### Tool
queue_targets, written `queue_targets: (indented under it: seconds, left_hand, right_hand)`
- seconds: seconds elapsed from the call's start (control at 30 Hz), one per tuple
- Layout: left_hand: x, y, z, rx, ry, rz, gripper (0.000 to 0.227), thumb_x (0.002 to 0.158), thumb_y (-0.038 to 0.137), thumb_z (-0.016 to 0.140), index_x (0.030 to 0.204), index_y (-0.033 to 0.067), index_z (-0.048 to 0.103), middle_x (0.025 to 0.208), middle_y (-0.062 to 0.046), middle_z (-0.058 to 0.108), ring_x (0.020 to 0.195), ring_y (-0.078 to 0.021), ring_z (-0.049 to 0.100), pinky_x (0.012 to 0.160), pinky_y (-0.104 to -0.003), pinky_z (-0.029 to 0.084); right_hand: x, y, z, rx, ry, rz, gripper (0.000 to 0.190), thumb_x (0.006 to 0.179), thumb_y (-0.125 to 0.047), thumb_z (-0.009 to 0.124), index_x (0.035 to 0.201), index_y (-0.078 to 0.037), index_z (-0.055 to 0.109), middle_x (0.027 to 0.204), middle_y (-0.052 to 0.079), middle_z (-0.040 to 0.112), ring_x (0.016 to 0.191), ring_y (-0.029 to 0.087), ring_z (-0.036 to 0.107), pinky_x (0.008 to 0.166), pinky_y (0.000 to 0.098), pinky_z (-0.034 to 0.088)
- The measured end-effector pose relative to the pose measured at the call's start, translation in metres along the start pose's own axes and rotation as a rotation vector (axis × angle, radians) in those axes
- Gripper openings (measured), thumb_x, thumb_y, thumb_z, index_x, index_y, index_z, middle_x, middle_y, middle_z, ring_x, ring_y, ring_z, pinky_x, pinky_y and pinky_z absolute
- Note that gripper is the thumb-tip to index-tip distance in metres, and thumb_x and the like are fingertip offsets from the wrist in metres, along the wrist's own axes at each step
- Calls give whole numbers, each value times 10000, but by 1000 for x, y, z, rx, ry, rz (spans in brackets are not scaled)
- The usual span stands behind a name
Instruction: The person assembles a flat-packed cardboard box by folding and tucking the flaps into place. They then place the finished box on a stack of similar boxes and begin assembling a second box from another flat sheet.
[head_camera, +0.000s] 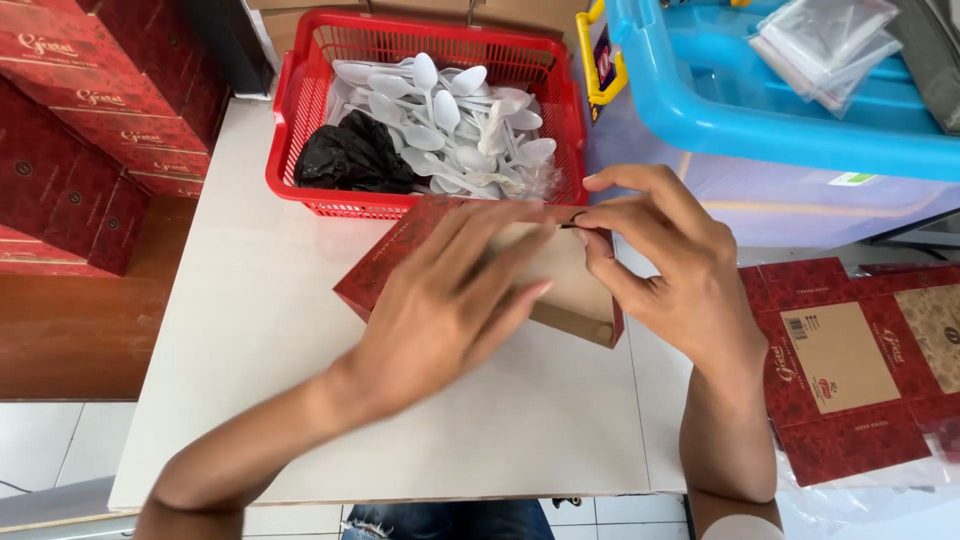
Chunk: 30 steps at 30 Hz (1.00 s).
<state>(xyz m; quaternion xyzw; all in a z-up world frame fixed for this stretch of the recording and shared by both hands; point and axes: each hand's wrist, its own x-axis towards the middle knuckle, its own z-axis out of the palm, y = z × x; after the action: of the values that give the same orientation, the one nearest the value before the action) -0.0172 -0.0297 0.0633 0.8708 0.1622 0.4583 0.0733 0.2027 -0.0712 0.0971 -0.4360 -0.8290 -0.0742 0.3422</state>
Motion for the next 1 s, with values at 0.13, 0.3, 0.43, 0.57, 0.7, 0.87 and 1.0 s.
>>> queue_targets:
  seconds: [0.13,0.3,0.43,0.57,0.7,0.87,1.0]
  left_hand:
    - [13,-33,31,165,-25,70,232,1039,189,669,1199,21,678,1132,-101,695,940,-270,687,645,-378,566]
    - [16,-39,42,320,67,139,154,1023,66,721,1165,83,666,1087,-56,649,818,-216,670,512,-304,499]
    - [13,-50,41,219,103,77,127,1021,28,691,1146,46,677,1039,-65,666,842,-231,667,506,-339,507]
    - [14,-57,34,207,176,-24,161,1034,11,630,1167,72,696,826,-19,568,627,-192,529,458,-329,365]
    - [17,-57,30,184,225,-35,79,1044,33,574,1029,66,645,783,-20,504,626,-170,487,478,-316,365]
    - [17,-63,37,47,258,-71,92,976,81,653,999,104,739,807,-10,656,637,-158,633,546,-233,531]
    - [17,-58,37,-8,257,-59,137,963,34,681,1052,96,766,923,-60,740,791,-221,742,643,-281,607]
  right_hand:
    - [6,-1,3,11,71,-34,89,1021,113,659,1100,73,671,1166,236,617,1023,351,668,911,398,555]
    - [9,3,8,119,90,-21,88,1027,68,648,1114,80,637,1167,222,638,1081,349,680,987,420,568]
    - [9,-9,11,102,169,17,118,1055,26,622,1145,103,632,1277,276,614,1207,406,621,1054,470,512]
    - [0,-33,13,159,202,-11,100,997,10,614,1003,96,664,1028,244,675,892,318,689,806,376,562]
    - [-3,-38,39,235,-82,67,120,1028,-91,571,1031,10,635,940,91,719,768,220,693,741,363,537]
    - [-6,3,100,335,311,281,169,1004,-38,636,1156,33,656,981,167,713,930,331,751,782,417,615]
    - [-11,23,126,495,527,388,175,1023,-6,640,1162,98,662,1018,191,701,986,301,746,798,396,642]
